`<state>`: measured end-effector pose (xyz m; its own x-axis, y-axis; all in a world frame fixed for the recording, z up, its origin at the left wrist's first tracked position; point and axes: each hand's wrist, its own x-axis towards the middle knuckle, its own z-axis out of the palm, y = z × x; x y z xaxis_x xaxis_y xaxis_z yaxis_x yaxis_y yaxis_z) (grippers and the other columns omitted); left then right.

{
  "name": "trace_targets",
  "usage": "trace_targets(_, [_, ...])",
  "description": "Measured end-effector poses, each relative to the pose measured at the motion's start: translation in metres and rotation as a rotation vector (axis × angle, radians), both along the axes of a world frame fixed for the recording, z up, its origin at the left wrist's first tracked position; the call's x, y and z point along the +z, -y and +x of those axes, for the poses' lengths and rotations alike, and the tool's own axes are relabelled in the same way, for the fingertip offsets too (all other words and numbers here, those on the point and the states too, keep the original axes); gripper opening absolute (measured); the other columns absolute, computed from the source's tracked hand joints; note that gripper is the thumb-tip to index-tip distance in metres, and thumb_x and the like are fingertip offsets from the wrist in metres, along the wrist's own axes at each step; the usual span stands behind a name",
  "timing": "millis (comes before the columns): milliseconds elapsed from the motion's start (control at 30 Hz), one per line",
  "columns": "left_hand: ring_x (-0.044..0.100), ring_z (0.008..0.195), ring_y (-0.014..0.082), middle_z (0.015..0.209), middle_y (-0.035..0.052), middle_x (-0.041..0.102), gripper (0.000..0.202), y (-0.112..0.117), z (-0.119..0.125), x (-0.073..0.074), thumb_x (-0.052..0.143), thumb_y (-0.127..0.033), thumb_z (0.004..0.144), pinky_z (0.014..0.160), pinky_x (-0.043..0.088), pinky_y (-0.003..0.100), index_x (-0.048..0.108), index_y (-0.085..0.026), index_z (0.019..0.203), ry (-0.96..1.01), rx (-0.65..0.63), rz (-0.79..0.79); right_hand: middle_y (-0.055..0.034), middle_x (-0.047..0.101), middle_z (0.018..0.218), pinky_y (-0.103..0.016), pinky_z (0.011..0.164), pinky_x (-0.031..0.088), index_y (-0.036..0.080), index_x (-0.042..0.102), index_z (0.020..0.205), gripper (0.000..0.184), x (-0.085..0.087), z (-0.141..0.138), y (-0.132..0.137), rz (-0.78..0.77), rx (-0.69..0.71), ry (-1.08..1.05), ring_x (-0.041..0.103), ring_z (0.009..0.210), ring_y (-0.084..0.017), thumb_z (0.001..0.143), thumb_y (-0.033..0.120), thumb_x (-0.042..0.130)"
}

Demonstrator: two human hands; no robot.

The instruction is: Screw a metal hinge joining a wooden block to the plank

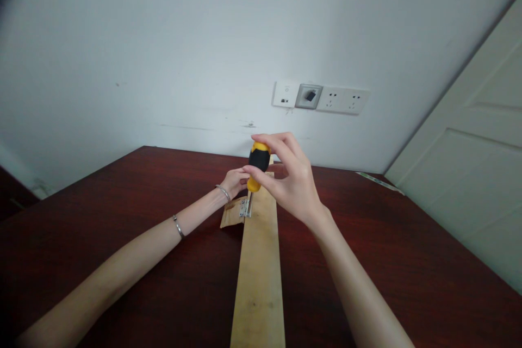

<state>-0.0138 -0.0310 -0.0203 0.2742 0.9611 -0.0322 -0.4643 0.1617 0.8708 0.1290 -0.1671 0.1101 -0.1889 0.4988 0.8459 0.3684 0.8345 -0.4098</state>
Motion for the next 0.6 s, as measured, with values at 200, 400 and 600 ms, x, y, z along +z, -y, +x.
trace_targets(200, [0.066,0.066,0.0164,0.074,0.0071,0.07,0.029,0.0005,-0.0002,-0.0002,0.063,0.003,0.066,0.07,0.053,0.029,0.07,-0.008,0.091,0.005,0.004,-0.003,-0.0056,0.052,0.108,-0.034,0.073,0.062,0.028,0.059,0.119,0.043,-0.0003,-0.0014,-0.0006,-0.004,0.004,0.008,0.056,0.101,-0.02,0.078,0.029,0.07])
trace_targets(400, [0.066,0.066,0.0167,0.073,0.0067,0.07,0.029,-0.0001,0.0007,-0.0006,0.063,0.003,0.066,0.07,0.053,0.029,0.069,-0.008,0.093,0.004,0.013,-0.012,-0.0056,0.052,0.109,-0.037,0.076,0.062,0.028,0.059,0.119,0.042,-0.0018,-0.0015,-0.0011,0.01,0.003,0.014,0.057,0.101,-0.02,0.078,0.029,0.07])
trace_targets(600, [0.067,0.069,0.0176,0.075,0.0068,0.071,0.026,-0.0021,0.0008,-0.0023,0.064,0.002,0.067,0.071,0.053,0.029,0.071,-0.01,0.088,0.003,-0.004,-0.006,-0.006,0.052,0.109,-0.037,0.076,0.062,0.028,0.058,0.119,0.042,-0.0021,-0.0023,-0.0006,0.008,-0.003,0.019,0.056,0.102,-0.021,0.079,0.03,0.07])
